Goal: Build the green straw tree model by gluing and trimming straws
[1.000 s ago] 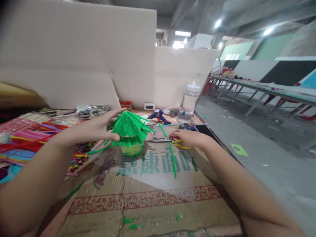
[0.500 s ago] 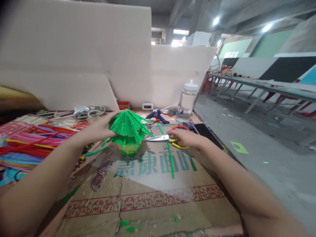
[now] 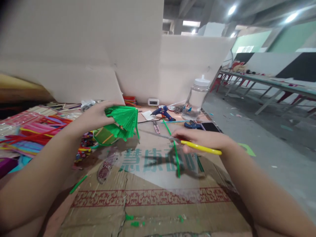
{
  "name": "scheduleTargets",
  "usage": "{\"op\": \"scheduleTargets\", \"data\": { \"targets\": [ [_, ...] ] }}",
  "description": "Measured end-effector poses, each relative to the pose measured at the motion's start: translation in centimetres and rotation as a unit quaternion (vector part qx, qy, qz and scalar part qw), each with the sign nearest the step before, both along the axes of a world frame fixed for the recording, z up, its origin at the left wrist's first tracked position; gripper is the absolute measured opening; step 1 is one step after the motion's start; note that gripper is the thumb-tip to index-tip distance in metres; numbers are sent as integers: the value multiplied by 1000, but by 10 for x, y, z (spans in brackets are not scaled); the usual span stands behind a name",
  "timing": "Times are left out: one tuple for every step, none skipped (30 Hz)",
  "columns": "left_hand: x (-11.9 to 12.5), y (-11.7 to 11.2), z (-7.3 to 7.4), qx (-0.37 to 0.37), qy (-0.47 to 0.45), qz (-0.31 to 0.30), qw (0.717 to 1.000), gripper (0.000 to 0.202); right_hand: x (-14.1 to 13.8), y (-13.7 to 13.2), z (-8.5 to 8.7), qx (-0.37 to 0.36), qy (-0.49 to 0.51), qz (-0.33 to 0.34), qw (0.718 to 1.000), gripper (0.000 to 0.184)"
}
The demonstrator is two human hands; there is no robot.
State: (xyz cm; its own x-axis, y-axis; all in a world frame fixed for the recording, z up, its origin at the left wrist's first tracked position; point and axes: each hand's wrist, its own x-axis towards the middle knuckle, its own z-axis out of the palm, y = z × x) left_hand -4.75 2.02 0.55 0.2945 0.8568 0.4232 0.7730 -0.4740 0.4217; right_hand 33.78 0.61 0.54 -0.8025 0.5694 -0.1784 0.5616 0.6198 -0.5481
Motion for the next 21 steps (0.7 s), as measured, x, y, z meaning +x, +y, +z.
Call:
{"op": "scheduleTargets", "data": {
  "targets": [
    [0, -1, 1, -1, -6, 3, 1000, 56, -8, -3, -3, -4, 2, 11, 1000, 51],
    [1, -3, 3, 1, -12, 5, 1000, 56, -14, -6, -7, -7, -3, 15, 1000, 51],
    [2, -4, 4, 5, -17, 5, 1000, 57, -20, -8, -10, -10, -12, 14, 1000, 50],
    [3, -6, 5, 12, -20, 1, 1000, 57, -24, -9, -13, -14, -21, 11, 1000, 48],
    [5, -7, 6, 20, -20, -4, 1000, 56, -26, -9, -16, -15, -26, 9, 1000, 46],
    [7, -8, 7, 27, -17, -7, 999, 56, -27, -9, -17, -14, -24, 9, 1000, 44],
    [8, -9, 8, 32, -13, -8, 999, 55, -27, -9, -19, -13, -17, 12, 1000, 44],
    [10, -10, 8, 34, -9, -6, 999, 55, -26, -8, -20, -11, -6, 15, 1000, 45],
    [11, -11, 9, 35, -6, -4, 999, 56, -25, -6, -21, -8, 5, 16, 1000, 45],
    [11, -11, 9, 36, -4, -3, 999, 56, -24, -5, -22, -5, 10, 14, 1000, 46],
    [12, -11, 9, 38, -4, -4, 999, 56, -23, -4, -23, -1, 10, 10, 1000, 45],
    [12, -11, 9, 42, -5, -8, 999, 56, -22, -2, -24, 2, 5, 3, 1000, 45],
    [12, -12, 9, 47, -8, -12, 999, 55, -22, -1, -25, 4, -2, -4, 1000, 44],
    [12, -12, 9, 53, -9, -17, 998, 55, -22, 0, -25, 4, -7, -8, 1000, 44],
    [12, -12, 9, 58, -9, -22, 998, 55, -23, 1, -25, 5, -10, -8, 1000, 45],
    [12, -13, 9, 62, -8, -28, 998, 55, -23, 2, -26, 6, -13, -6, 1000, 45],
    [13, -13, 10, 65, -6, -32, 997, 54, -23, 2, -26, 9, -16, -3, 1000, 46],
    [13, -14, 11, 66, -3, -33, 997, 54, -23, 3, -26, 13, -18, -1, 1000, 47],
    [14, -16, 11, 65, 0, -33, 997, 54, -23, 3, -26, 17, -21, -1, 1000, 46],
    [15, -17, 12, 64, 3, -32, 997, 54, -23, 3, -26, 21, -24, -2, 1000, 46],
    [16, -18, 13, 63, 4, -29, 998, 54, -22, 2, -26, 24, -24, -5, 999, 44]
  ]
}}
